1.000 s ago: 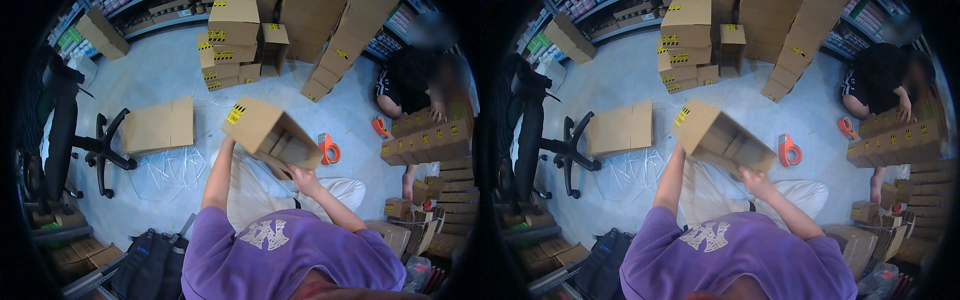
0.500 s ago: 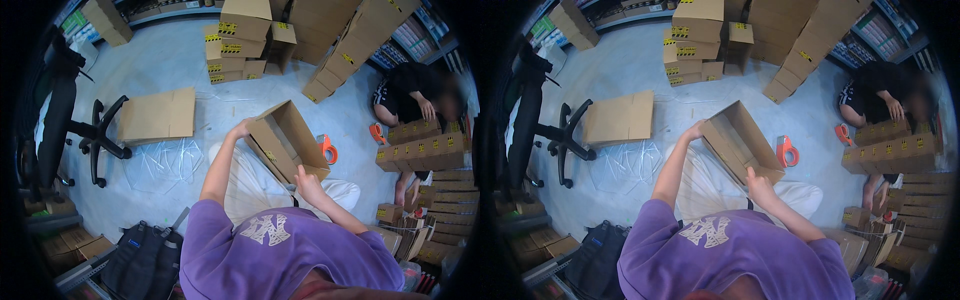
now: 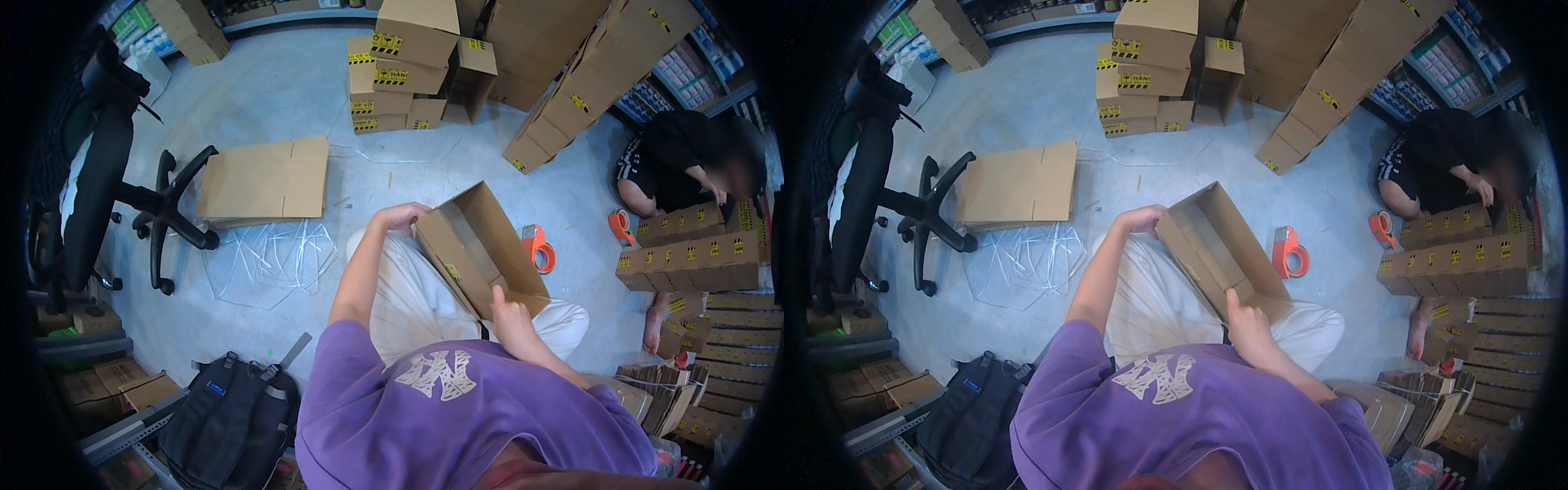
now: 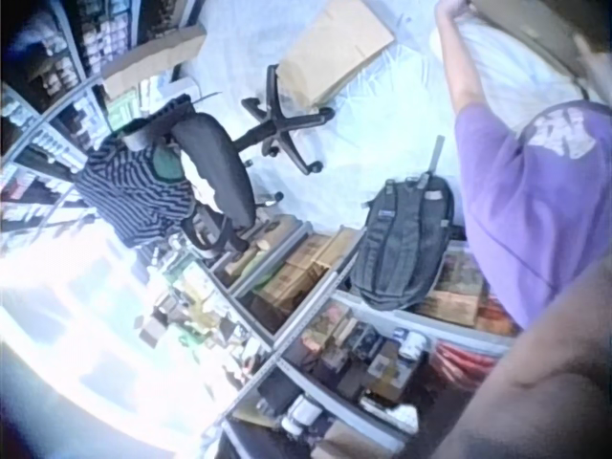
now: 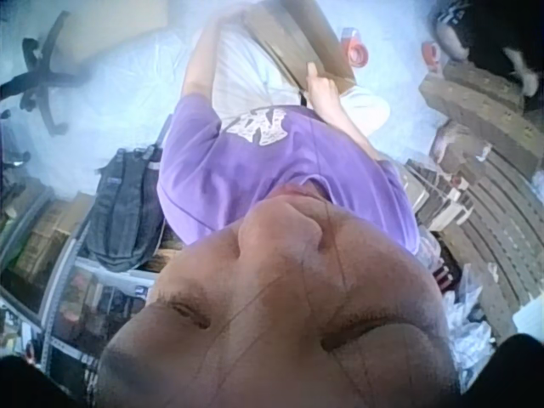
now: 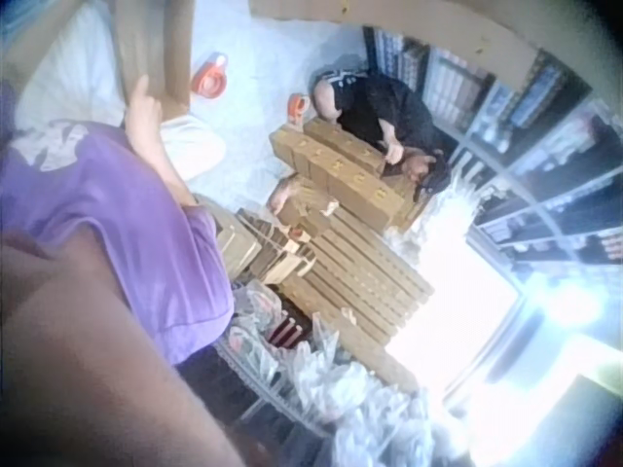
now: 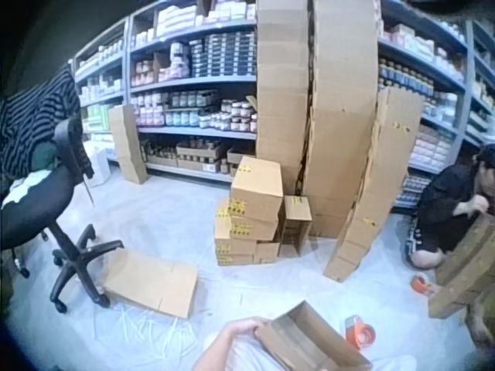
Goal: The person sits on the floor and repeatedly folds flat cardboard sheets into small boxes, then seals them with a handheld tape dispenser using yellow caution tape. The person stacks the finished boxes nearby.
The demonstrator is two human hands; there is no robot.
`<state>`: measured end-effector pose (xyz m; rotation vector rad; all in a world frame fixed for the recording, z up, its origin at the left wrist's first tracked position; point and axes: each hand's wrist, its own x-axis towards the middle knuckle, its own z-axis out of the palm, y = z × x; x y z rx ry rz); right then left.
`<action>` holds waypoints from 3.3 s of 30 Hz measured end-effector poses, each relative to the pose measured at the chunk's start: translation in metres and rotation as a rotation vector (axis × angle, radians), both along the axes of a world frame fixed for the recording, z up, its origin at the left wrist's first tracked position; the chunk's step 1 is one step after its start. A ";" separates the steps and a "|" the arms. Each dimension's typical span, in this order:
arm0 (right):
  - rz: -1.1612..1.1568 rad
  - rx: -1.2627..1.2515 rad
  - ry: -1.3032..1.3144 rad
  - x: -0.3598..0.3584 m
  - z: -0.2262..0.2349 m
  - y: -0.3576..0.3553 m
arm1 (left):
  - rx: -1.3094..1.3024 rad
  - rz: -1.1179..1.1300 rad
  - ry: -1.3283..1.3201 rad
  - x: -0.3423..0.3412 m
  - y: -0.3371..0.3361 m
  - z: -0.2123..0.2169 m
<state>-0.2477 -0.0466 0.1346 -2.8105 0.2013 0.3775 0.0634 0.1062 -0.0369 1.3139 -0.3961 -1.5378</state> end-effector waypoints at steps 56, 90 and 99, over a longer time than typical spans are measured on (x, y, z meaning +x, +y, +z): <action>-0.694 0.226 -0.461 -0.017 -0.032 -0.062 | 0.115 -0.145 -1.397 -0.047 -0.110 0.131; -0.198 -0.155 -1.169 0.245 0.160 -0.166 | -0.597 0.771 -0.745 0.010 -0.081 0.225; 0.370 1.544 -0.751 0.143 0.177 -0.173 | -1.173 0.941 0.271 -0.094 -0.077 0.273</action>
